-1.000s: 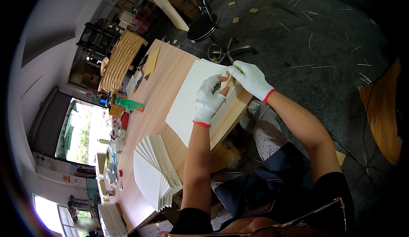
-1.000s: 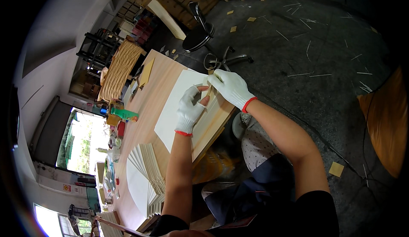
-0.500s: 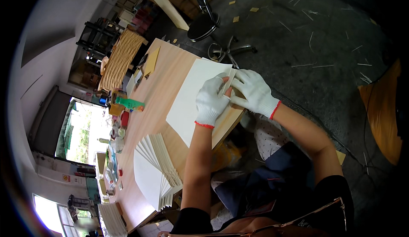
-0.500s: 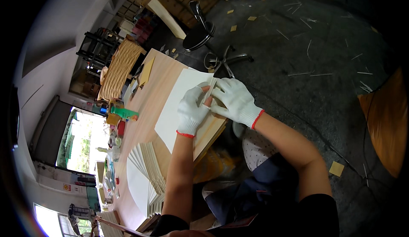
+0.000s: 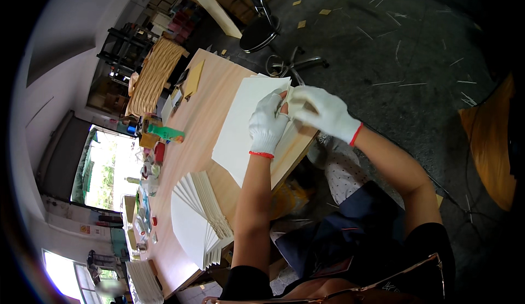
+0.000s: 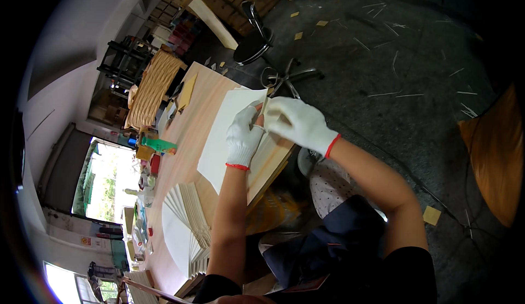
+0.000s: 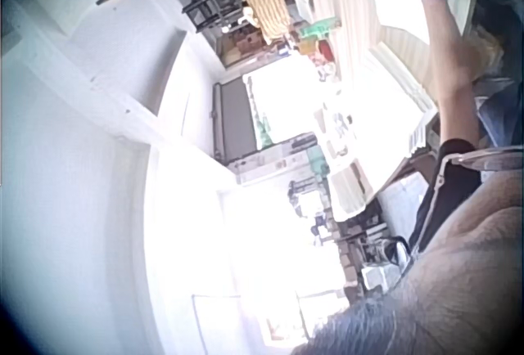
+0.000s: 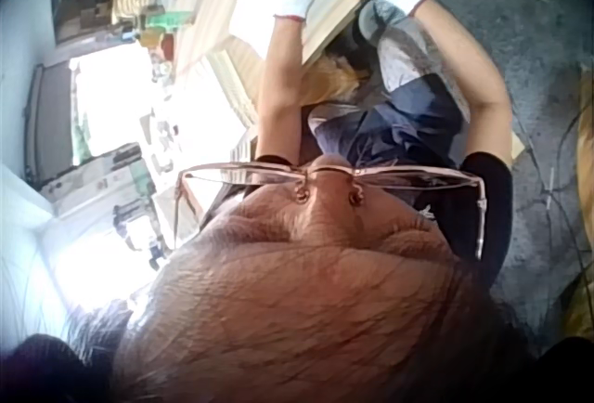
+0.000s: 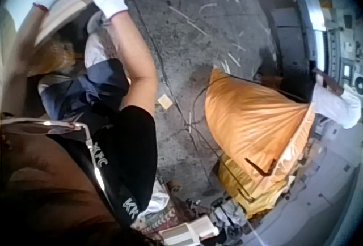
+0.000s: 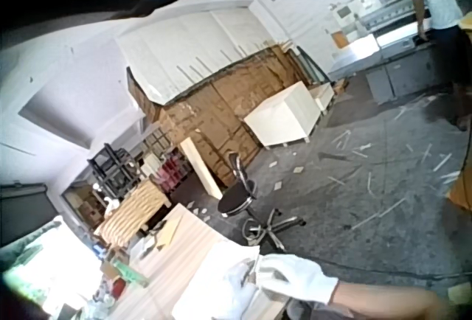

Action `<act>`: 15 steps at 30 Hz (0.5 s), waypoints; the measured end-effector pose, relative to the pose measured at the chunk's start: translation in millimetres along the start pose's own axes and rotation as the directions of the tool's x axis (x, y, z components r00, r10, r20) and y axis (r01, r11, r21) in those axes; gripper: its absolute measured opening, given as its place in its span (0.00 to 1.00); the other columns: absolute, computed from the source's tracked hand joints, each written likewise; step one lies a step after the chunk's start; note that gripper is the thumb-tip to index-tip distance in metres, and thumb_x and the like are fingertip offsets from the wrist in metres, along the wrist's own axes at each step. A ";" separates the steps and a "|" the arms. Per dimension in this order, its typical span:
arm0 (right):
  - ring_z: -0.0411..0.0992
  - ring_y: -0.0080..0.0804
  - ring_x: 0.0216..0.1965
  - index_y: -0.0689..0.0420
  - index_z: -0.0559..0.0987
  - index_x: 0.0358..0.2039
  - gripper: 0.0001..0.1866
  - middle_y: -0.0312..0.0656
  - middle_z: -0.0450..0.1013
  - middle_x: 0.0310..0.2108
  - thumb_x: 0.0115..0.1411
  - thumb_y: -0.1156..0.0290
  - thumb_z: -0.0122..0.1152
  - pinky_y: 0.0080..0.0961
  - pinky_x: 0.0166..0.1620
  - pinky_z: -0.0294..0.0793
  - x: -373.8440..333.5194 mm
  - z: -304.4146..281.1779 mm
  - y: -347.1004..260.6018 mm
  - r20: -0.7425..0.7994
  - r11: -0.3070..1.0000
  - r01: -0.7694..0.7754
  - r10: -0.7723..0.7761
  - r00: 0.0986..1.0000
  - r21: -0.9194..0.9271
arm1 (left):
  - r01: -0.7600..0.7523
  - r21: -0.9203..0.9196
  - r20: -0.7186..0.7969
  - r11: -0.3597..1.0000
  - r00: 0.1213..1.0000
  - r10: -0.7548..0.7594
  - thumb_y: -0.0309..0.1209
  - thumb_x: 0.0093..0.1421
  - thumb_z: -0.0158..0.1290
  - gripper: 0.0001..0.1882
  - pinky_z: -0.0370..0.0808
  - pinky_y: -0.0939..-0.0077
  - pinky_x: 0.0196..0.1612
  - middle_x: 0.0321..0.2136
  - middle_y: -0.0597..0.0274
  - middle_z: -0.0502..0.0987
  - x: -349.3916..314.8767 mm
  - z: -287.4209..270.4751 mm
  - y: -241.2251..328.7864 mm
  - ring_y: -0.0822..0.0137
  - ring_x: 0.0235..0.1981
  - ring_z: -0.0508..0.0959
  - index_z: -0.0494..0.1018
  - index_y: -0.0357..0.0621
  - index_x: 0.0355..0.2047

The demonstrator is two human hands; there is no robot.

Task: The person applies glue to the edge of white paper sheets using a small brush and presses them onto a wooden board. The person repeats this process for multiple sheets, stacking them on the table.

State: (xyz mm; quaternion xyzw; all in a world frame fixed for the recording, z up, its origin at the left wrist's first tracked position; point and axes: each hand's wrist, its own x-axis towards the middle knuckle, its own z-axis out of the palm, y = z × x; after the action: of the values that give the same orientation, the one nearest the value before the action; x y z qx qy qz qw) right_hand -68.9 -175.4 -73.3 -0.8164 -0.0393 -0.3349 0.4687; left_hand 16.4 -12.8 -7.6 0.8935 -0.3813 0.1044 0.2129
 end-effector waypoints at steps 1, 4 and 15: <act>0.76 0.43 0.45 0.54 0.76 0.46 0.24 0.45 0.75 0.46 0.58 0.50 0.63 0.36 0.48 0.75 5.8 -4.8 4.6 -0.002 0.984 -0.105 0.106 0.994 0.143 | 0.008 -0.019 0.003 1.000 1.000 -0.008 0.31 0.60 0.56 0.17 0.76 0.62 0.52 0.50 0.58 0.79 -0.3 1.4 -0.7 0.54 0.50 0.78 0.78 0.50 0.51; 0.78 0.45 0.31 0.54 0.77 0.35 0.18 0.44 0.78 0.33 0.59 0.51 0.62 0.39 0.37 0.76 25.5 -20.2 2.6 0.112 0.920 -0.199 0.250 0.962 -0.338 | 0.038 -0.040 0.000 0.998 0.999 -0.038 0.32 0.59 0.58 0.18 0.76 0.64 0.52 0.50 0.60 0.79 -2.1 1.0 -2.0 0.56 0.51 0.77 0.78 0.52 0.51; 0.77 0.41 0.31 0.49 0.78 0.37 0.15 0.42 0.75 0.27 0.65 0.51 0.54 0.41 0.37 0.74 57.3 -15.7 6.3 0.286 0.829 0.388 -0.289 0.914 -0.403 | 0.012 -0.024 -0.027 1.000 1.000 -0.013 0.33 0.59 0.59 0.16 0.76 0.64 0.52 0.49 0.59 0.79 0.1 6.7 -4.7 0.57 0.52 0.76 0.78 0.50 0.48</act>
State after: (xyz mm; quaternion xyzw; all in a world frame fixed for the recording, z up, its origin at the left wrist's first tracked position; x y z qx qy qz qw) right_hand -30.3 -205.6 -39.3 -0.9135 -0.1552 -0.3233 0.1921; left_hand 20.1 -13.1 -15.0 0.8919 -0.3739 0.1104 0.2292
